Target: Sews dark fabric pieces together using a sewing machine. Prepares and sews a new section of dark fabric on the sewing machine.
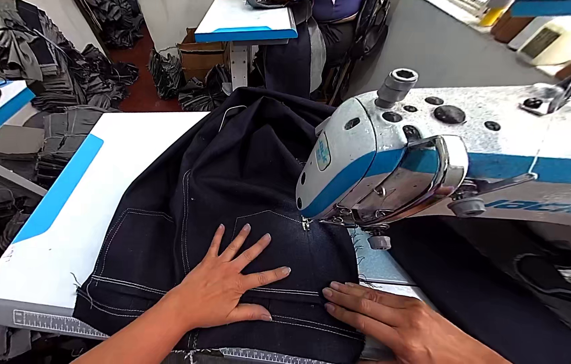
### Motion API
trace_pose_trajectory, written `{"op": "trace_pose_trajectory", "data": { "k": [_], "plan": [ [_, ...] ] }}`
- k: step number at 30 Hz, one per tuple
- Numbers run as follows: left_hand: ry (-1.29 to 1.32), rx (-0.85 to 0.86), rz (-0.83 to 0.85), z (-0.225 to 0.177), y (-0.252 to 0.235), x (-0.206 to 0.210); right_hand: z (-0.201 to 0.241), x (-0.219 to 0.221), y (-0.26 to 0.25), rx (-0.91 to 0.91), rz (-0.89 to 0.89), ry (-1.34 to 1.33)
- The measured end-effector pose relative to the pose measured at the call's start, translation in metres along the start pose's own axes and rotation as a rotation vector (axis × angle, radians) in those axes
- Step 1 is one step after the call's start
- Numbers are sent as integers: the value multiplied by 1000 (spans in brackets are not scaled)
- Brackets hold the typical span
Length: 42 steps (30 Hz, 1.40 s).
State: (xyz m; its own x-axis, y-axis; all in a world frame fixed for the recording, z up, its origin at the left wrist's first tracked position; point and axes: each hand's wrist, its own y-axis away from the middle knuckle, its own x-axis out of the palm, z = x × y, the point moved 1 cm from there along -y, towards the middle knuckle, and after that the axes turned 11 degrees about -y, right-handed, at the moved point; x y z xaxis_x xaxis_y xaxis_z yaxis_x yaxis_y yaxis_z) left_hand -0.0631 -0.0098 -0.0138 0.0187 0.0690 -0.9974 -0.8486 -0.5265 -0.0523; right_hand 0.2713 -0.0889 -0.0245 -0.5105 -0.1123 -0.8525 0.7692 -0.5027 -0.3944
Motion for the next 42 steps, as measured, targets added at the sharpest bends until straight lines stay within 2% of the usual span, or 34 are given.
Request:
{"op": "trace_pose_trajectory", "data": {
  "k": [6, 13, 16, 20, 22, 24, 26, 29, 35, 39, 41, 42],
  "plan": [
    [6, -9, 12, 0, -1, -2, 1, 0, -3, -104, -80, 109],
    [-15, -104, -20, -25, 0, 1, 7, -21, 4, -44, 33, 122],
    [-7, -90, -14, -23, 1, 0, 19, -24, -5, 134, 50, 59],
    [-34, -67, 0, -20, -7, -16, 31, -9, -35, 556, -292, -189],
    [-31, -99, -114, -16, -23, -26, 28, 4, -48, 791, -339, -297],
    [45, -151, -228, -12, -43, -24, 27, 11, -57, 926, -353, -440],
    [172, -157, -199, -9, -56, -13, 27, 12, -61, 984, -378, -577],
    [110, -53, -48, -9, -58, -2, 26, 12, -63, 1048, -437, -761],
    [40, -12, -46, -10, -55, 1, 30, 12, -65, 1061, -437, -709],
    [41, -16, -44, -9, -54, 0, 30, 12, -69, 1088, -485, -814],
    [32, -13, -47, -9, -54, 0, 32, 16, -67, 1034, -521, -737],
    [28, -11, -51, -9, -54, 0, 32, 19, -64, 975, -499, -587]
  ]
}}
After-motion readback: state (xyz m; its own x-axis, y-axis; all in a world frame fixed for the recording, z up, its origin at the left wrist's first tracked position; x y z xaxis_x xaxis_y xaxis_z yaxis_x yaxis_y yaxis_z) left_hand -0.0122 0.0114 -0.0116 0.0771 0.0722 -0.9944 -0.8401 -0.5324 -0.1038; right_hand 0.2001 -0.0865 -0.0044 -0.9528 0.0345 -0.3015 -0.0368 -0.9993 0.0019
